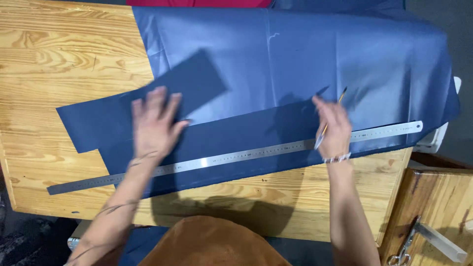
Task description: The person measures and marks a large piece of blue fabric on a wooden table using a metal ruler and a pencil. They then use scissors to cut the fabric along the marked lines, separating a rectangular section from the main piece.
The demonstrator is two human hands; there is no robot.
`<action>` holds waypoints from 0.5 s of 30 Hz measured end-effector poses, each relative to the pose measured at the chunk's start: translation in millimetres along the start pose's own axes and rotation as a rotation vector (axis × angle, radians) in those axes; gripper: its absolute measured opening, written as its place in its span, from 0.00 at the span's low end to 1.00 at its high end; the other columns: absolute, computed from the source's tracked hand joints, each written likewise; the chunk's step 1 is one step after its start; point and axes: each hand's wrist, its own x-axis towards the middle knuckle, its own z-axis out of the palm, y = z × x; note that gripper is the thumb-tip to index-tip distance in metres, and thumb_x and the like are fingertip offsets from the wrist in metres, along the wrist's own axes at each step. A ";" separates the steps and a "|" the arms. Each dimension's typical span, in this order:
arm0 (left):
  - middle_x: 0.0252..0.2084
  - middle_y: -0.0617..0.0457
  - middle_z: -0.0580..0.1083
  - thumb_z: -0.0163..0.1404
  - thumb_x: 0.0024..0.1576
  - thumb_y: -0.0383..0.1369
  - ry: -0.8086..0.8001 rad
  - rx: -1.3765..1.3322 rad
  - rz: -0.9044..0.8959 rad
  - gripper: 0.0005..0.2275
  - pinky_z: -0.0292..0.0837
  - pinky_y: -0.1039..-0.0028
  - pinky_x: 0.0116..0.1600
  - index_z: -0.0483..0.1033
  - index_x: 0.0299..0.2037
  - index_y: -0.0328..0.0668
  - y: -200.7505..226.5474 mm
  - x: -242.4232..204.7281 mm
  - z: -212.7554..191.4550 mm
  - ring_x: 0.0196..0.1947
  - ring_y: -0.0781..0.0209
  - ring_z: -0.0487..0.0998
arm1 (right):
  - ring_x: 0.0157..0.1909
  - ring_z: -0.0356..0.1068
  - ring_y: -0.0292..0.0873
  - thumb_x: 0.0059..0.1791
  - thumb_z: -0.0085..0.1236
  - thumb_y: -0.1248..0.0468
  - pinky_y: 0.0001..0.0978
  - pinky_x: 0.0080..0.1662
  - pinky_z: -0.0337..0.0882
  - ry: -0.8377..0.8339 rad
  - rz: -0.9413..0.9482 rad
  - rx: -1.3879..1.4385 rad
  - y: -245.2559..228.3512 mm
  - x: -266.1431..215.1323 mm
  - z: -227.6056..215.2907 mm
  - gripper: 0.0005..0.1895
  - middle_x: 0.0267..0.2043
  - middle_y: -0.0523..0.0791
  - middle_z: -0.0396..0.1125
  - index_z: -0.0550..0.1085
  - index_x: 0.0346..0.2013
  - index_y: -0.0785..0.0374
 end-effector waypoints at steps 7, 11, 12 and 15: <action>0.80 0.16 0.62 0.39 0.74 0.62 0.078 0.170 -0.382 0.40 0.17 0.32 0.74 0.68 0.81 0.29 -196.4 -153.7 20.2 0.83 0.24 0.50 | 0.54 0.65 0.50 0.52 0.62 0.53 0.44 0.56 0.64 -0.278 -0.026 -0.057 -45.3 -49.8 -20.1 0.19 0.53 0.44 0.68 0.77 0.57 0.50; 0.72 0.27 0.69 0.44 0.73 0.55 0.153 0.136 -0.367 0.32 0.37 0.24 0.64 0.73 0.70 0.29 -177.7 -150.8 9.1 0.73 0.29 0.62 | 0.52 0.66 0.47 0.47 0.56 0.43 0.42 0.56 0.64 -0.534 -0.067 -0.210 -33.2 -49.4 -12.4 0.20 0.48 0.38 0.69 0.77 0.48 0.46; 0.68 0.34 0.71 0.49 0.67 0.52 0.108 0.100 -0.351 0.27 0.49 0.27 0.62 0.74 0.65 0.37 -162.0 -138.9 2.2 0.68 0.34 0.67 | 0.50 0.66 0.45 0.46 0.54 0.40 0.40 0.52 0.61 -0.623 -0.093 -0.308 -31.7 -45.4 -9.8 0.19 0.44 0.35 0.69 0.75 0.46 0.40; 0.66 0.35 0.68 0.52 0.64 0.47 0.165 -0.123 -0.308 0.22 0.53 0.39 0.67 0.74 0.61 0.39 -100.6 -105.5 -16.3 0.66 0.35 0.66 | 0.46 0.66 0.49 0.49 0.51 0.40 0.44 0.49 0.63 -0.696 -0.138 -0.380 -29.5 -39.7 -8.6 0.19 0.42 0.41 0.68 0.72 0.49 0.42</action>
